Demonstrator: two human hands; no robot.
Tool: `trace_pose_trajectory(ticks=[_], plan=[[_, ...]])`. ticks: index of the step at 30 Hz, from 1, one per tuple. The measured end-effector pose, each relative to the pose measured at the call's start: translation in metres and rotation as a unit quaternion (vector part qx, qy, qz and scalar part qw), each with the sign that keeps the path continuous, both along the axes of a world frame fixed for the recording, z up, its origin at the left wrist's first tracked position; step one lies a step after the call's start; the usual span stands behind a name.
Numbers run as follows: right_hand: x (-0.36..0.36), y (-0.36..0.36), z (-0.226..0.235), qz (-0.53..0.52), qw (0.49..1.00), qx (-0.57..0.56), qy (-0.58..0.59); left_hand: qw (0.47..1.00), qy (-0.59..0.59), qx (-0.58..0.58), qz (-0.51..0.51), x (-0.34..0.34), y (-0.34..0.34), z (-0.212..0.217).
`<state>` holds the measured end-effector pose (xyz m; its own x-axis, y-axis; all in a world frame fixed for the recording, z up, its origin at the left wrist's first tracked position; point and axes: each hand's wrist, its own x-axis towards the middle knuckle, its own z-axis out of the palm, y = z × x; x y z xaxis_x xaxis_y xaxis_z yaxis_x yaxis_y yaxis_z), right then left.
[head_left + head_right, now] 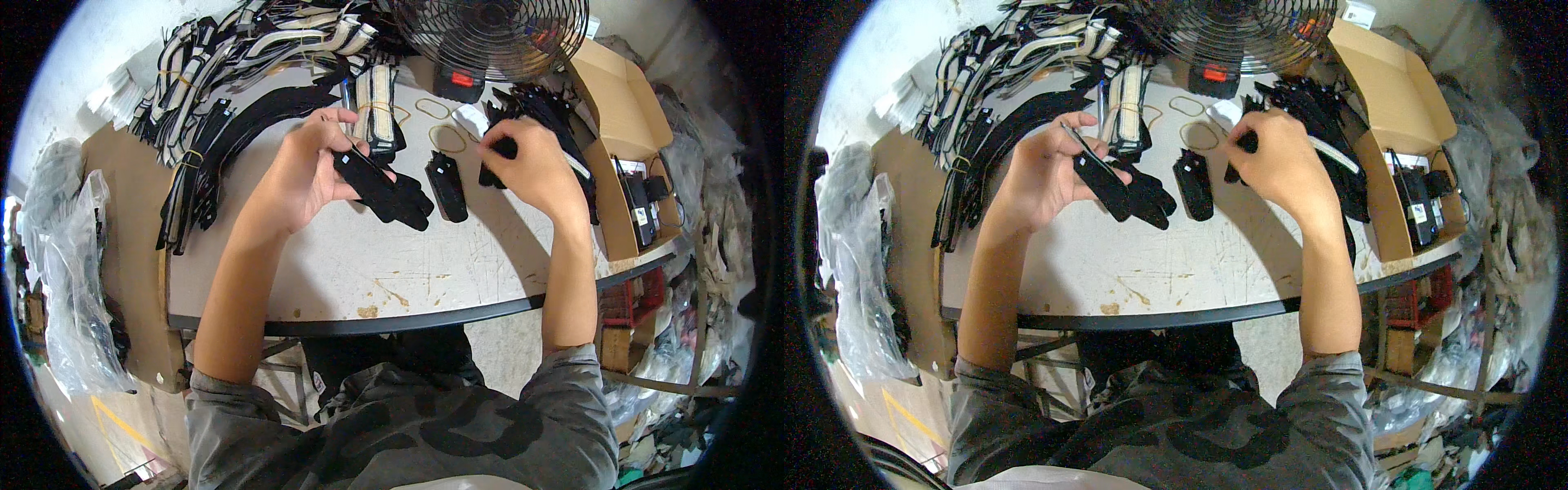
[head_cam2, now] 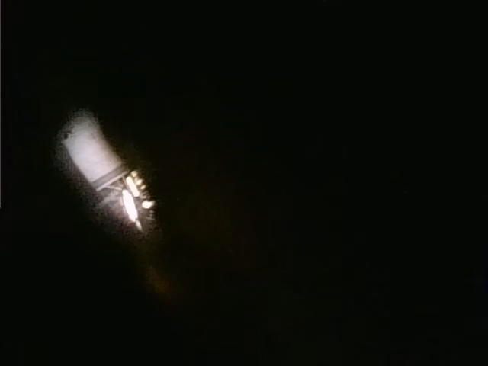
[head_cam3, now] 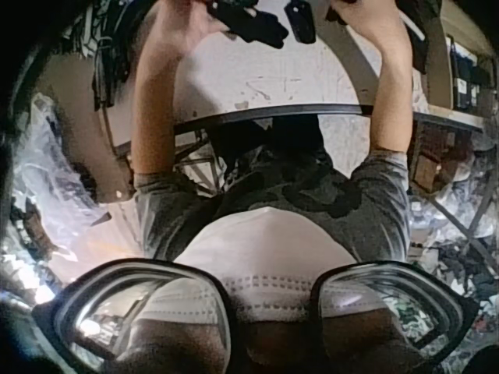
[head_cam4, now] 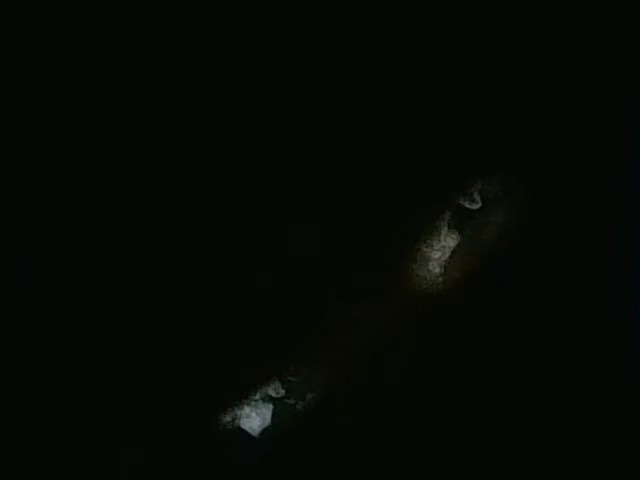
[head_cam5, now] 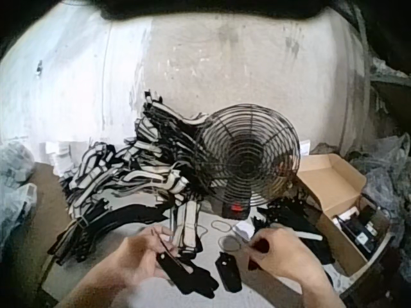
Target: The person gathers black and white fabric strips with zippers, aligns them, and secures them with rubber bands. The person repeatedly picks up strips, stacks them, and ties bundles on a cluttered work table.
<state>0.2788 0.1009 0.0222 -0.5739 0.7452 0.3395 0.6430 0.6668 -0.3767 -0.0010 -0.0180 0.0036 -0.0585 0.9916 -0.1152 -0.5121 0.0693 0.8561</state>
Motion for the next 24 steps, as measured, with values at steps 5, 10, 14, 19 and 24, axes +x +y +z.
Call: trace_pose_trajectory(ticks=[5, 10, 14, 19, 24], plan=[[-0.014, -0.01, 0.012, 0.138, 0.978, 0.061, 0.146, 0.994, 0.102, 0.019, -0.031, 0.012, -0.001, 0.0], [-0.04, -0.052, -0.006, 0.234, 0.908, -0.204, 0.281, 0.962, 0.257, 0.091, 0.002, 0.019, 0.007, -0.01], [-0.049, -0.054, -0.021, 0.194, 0.949, -0.102, 0.226, 0.936, 0.323, 0.13, 0.052, 0.022, 0.007, -0.013], [-0.059, -0.055, -0.027, 0.156, 0.962, 0.007, 0.225, 0.965, 0.204, 0.064, 0.151, 0.052, 0.002, -0.005], [-0.058, -0.053, -0.034, 0.113, 0.976, 0.128, 0.134, 0.951, 0.223, 0.162, 0.143, 0.069, -0.003, -0.019]])
